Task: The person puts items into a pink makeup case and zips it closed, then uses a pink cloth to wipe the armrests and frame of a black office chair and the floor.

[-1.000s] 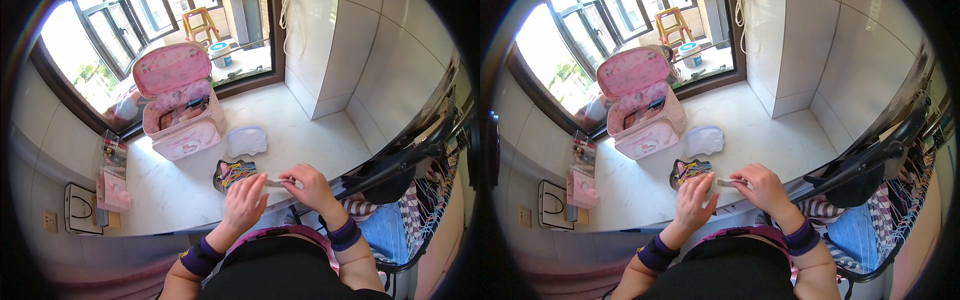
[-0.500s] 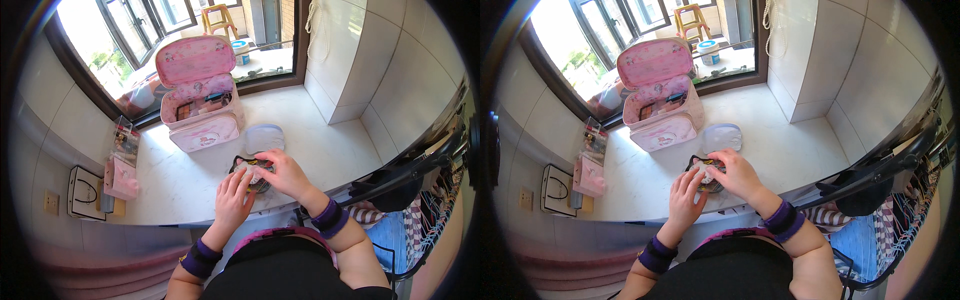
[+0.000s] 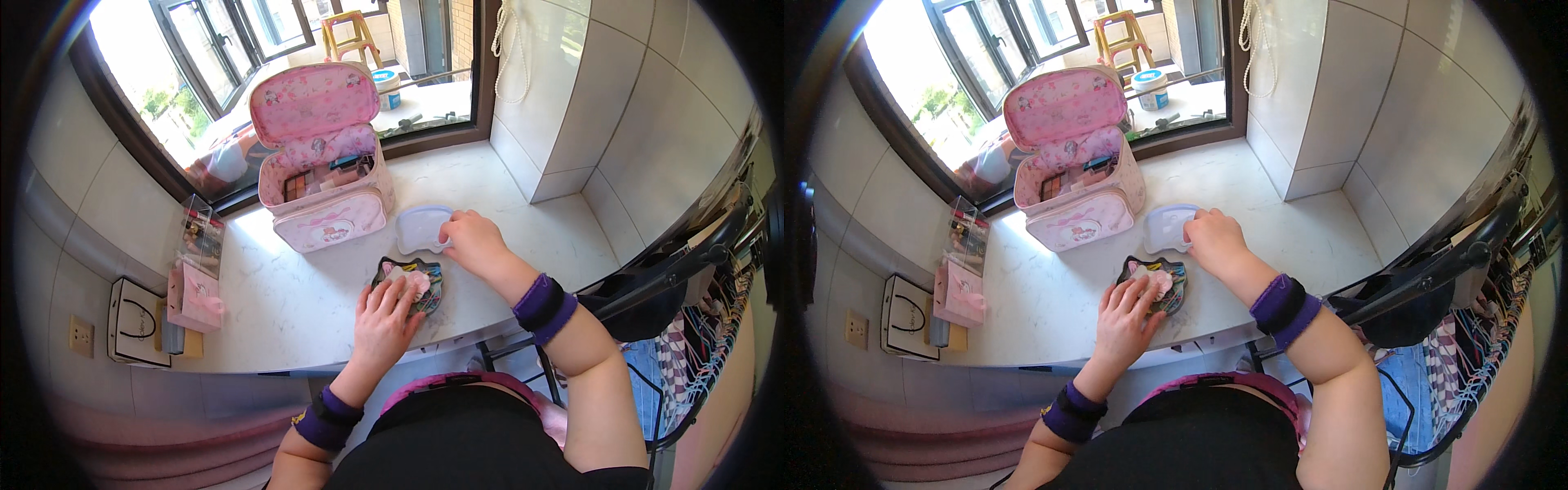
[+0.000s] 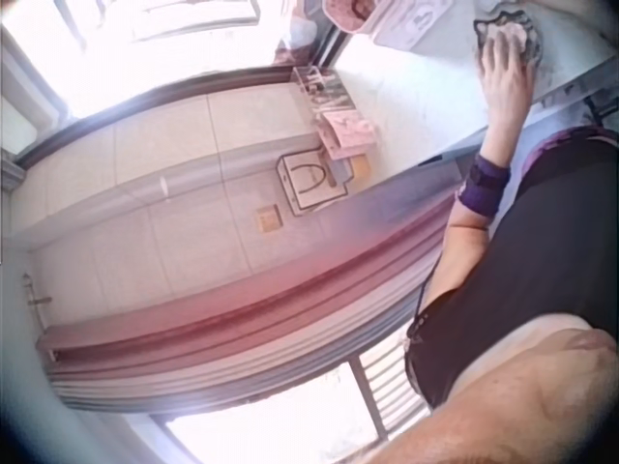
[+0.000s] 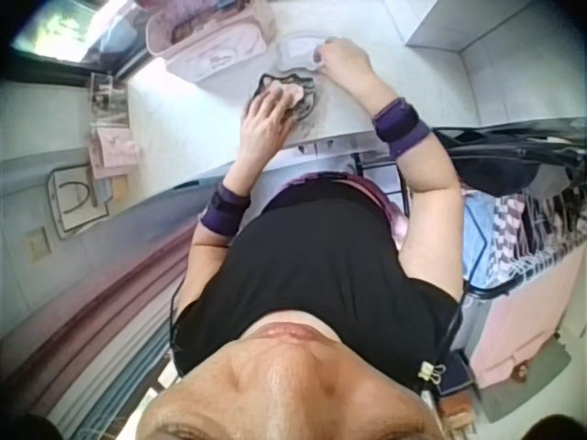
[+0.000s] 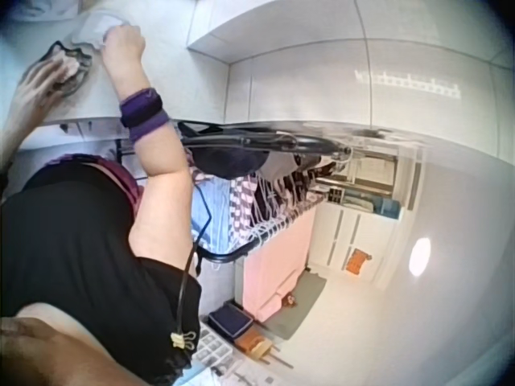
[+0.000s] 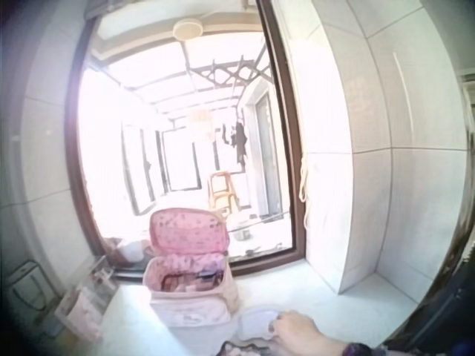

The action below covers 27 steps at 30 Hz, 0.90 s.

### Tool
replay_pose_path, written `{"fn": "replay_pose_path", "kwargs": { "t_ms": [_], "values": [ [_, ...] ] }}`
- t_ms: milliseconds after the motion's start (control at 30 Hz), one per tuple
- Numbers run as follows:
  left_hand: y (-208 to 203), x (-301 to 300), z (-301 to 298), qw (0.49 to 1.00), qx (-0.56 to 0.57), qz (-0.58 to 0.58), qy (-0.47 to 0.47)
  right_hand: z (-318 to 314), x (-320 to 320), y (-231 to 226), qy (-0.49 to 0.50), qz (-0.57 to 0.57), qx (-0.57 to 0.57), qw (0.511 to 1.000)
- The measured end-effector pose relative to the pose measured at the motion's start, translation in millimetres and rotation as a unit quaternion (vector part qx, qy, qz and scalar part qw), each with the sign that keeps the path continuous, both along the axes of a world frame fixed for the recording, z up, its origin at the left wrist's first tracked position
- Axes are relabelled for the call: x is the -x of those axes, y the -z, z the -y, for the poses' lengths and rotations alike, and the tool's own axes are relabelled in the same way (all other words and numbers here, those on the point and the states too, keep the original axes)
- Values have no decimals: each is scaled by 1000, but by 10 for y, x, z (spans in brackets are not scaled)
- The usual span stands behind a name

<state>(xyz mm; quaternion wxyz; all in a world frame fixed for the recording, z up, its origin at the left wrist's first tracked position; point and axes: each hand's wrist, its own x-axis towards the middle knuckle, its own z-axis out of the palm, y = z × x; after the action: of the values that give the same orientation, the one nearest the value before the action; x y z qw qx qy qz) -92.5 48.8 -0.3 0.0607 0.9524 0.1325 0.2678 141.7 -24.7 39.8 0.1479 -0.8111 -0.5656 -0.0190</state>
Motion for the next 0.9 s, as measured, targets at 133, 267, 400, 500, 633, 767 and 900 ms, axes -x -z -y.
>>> {"fn": "replay_pose_path", "kwargs": {
  "t_ms": [133, 267, 400, 500, 633, 767, 900],
  "values": [
    [-1, -9, 35, 1000, 4, 1, -6, -60, -65, 137, -4, 22, 22, 999],
    [-1, -4, 13, 1000, 6, 1, 1, -89, -131, 174, 3, 37, 10, 999],
    [-23, 21, -30, 1000, 24, 14, 2, -43, -151, -17, -27, -14, -87, 996],
    [-182, 84, -113, 998, 36, 40, 20, 29, -161, -180, -66, -82, -137, 985],
    [-380, 111, -225, 997, 44, 63, -8, 135, -49, -410, -35, -304, -97, 947],
    [-406, 51, -302, 987, 99, 127, -14, 183, 13, -386, -38, -460, -96, 882],
    [-308, -89, -389, 988, 130, 85, 8, 145, 31, -213, -88, -507, -104, 851]
  ]
}}
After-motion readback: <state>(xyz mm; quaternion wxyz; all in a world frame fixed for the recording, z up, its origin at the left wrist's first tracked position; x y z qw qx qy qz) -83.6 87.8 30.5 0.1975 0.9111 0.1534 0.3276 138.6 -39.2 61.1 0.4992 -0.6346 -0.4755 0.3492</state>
